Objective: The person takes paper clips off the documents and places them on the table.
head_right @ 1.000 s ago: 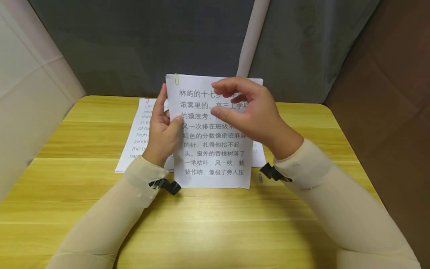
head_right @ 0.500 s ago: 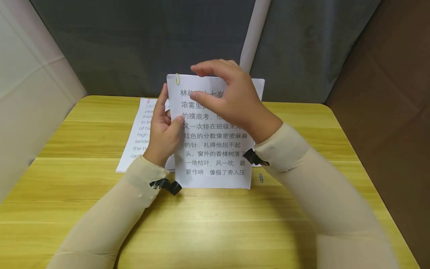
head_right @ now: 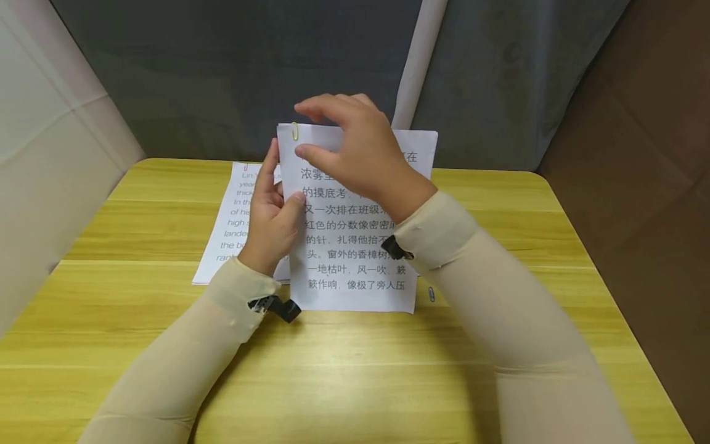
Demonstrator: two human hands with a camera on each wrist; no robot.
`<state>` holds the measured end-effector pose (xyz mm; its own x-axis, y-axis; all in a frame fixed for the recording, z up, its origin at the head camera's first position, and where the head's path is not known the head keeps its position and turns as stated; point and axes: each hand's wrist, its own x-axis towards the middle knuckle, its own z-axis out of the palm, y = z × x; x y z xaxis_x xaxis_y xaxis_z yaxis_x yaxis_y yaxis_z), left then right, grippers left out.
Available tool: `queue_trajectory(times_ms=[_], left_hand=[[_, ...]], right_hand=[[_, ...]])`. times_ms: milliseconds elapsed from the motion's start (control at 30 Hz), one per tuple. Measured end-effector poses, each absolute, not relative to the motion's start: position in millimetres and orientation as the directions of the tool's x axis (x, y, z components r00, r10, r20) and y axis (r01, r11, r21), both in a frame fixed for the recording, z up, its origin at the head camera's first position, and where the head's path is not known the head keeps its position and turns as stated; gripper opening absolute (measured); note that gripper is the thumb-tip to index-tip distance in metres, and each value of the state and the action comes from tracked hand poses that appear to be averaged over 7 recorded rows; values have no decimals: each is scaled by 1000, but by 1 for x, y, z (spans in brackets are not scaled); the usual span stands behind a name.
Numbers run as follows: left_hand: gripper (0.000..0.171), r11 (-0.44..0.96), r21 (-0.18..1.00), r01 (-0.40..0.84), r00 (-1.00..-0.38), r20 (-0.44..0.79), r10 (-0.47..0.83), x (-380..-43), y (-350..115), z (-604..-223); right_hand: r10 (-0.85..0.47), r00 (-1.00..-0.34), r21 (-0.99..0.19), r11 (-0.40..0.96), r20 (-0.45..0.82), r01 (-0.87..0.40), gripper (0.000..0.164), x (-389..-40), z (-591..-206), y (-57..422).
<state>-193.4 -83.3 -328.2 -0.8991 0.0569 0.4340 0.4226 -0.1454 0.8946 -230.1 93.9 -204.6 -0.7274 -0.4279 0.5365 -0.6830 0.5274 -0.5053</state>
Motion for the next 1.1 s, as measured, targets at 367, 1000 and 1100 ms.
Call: queue_trajectory(times_ms=[367,1000,1100], left_hand=[[84,-156,881,446,-888,458,50,-195,-85,-329],[84,-195,867,459,-876,478,65,-195,-82,-331],[84,-198,863,465,-872,485,65,-195,-82,-331]], right_hand=[[-449,-779,-417,666,438,-619,41,-237,-196,80],[-449,-803,-453,665,393,-594,28,-242,-198,70],[-440,-808,-466,662,392,-587,27,-241,-199,69]])
